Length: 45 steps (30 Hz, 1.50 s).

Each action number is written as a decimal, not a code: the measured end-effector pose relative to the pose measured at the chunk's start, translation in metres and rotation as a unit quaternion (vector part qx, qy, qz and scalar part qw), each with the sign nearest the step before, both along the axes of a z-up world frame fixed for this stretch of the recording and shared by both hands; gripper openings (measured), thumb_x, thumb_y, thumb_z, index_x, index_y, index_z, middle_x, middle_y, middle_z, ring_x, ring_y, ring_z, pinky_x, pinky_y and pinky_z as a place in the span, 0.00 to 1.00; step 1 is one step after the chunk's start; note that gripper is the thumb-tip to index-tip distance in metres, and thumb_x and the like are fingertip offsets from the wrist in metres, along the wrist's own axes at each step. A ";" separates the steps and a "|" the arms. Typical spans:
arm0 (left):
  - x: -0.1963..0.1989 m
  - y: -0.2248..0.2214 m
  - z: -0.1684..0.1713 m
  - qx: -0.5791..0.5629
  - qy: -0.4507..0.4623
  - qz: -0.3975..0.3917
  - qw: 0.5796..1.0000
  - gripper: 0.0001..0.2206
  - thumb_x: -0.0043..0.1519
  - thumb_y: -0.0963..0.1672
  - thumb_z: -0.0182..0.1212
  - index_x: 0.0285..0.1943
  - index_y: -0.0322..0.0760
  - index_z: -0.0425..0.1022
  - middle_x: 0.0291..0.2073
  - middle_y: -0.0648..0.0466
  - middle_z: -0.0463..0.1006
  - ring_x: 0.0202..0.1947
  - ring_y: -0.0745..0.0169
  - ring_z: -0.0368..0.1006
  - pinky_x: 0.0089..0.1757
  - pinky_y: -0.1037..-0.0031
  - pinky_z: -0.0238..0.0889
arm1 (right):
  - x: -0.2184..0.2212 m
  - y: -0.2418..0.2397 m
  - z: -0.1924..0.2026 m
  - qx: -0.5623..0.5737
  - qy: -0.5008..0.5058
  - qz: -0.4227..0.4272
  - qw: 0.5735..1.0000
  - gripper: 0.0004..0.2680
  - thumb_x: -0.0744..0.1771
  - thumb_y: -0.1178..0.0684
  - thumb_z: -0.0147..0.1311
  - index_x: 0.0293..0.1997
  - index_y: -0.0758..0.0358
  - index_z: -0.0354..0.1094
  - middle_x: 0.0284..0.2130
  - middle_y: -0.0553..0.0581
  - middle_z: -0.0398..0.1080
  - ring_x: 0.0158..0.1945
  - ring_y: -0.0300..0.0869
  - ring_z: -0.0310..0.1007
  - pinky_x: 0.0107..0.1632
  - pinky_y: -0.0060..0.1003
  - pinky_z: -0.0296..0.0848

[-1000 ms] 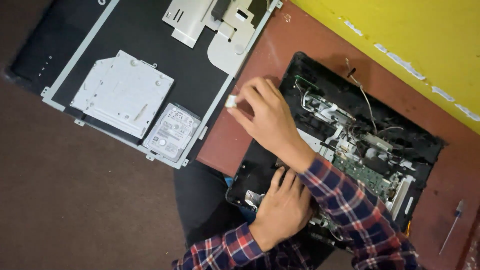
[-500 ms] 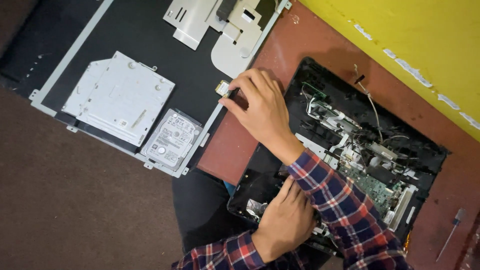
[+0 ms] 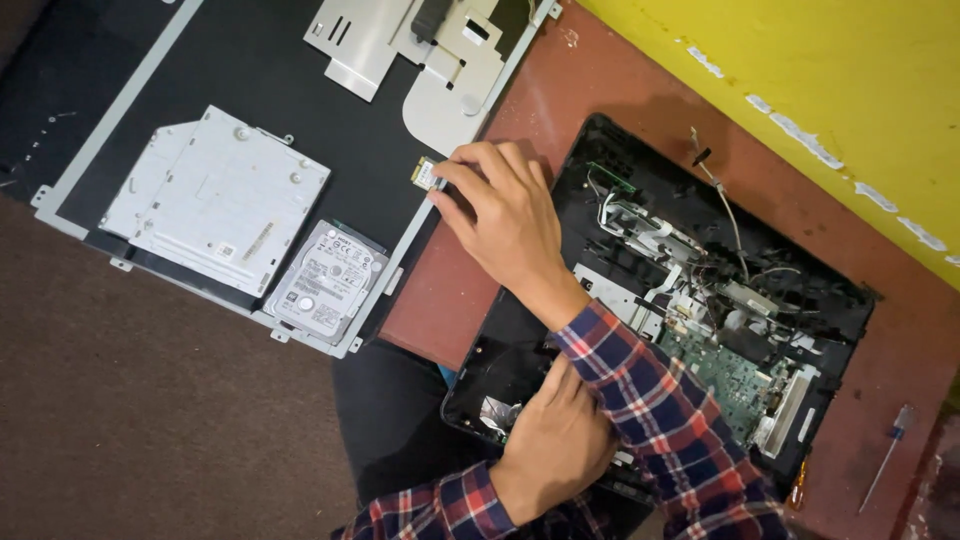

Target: Disassembling and inspecting the internal components of an all-in-one computer using a screwdriver.

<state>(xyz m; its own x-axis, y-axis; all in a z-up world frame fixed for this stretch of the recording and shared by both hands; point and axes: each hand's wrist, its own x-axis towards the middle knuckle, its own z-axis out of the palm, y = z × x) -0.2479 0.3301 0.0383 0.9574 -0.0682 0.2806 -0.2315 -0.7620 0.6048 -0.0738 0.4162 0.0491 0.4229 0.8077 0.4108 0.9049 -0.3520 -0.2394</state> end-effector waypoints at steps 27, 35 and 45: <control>-0.001 -0.004 -0.006 0.017 -0.015 -0.002 1.000 0.20 0.61 0.45 0.54 0.54 0.22 0.79 0.51 0.30 0.76 0.58 0.27 0.67 0.66 0.46 0.53 | -0.007 -0.030 0.038 0.176 0.143 0.128 0.965 0.02 0.71 0.62 0.51 0.47 0.68 0.69 0.43 0.62 0.66 0.43 0.52 0.65 0.50 0.44 0.67; 0.001 -0.003 0.010 0.127 0.018 0.015 0.992 0.31 0.56 0.49 0.59 0.72 0.39 0.66 0.72 0.44 0.64 0.73 0.47 0.58 0.66 0.54 0.48 | -0.039 -0.195 0.079 0.137 0.207 -0.037 0.968 0.07 0.72 0.58 0.48 0.50 0.70 0.71 0.45 0.65 0.70 0.50 0.53 0.70 0.56 0.46 0.68; 0.000 -0.011 0.006 0.184 0.047 0.021 0.982 0.25 0.70 0.49 0.46 0.77 0.43 0.59 0.77 0.49 0.56 0.75 0.50 0.54 0.68 0.47 0.44 | -0.103 -0.352 0.044 0.065 0.208 -0.343 0.913 0.12 0.72 0.49 0.49 0.55 0.65 0.73 0.50 0.59 0.73 0.57 0.50 0.69 0.60 0.45 0.68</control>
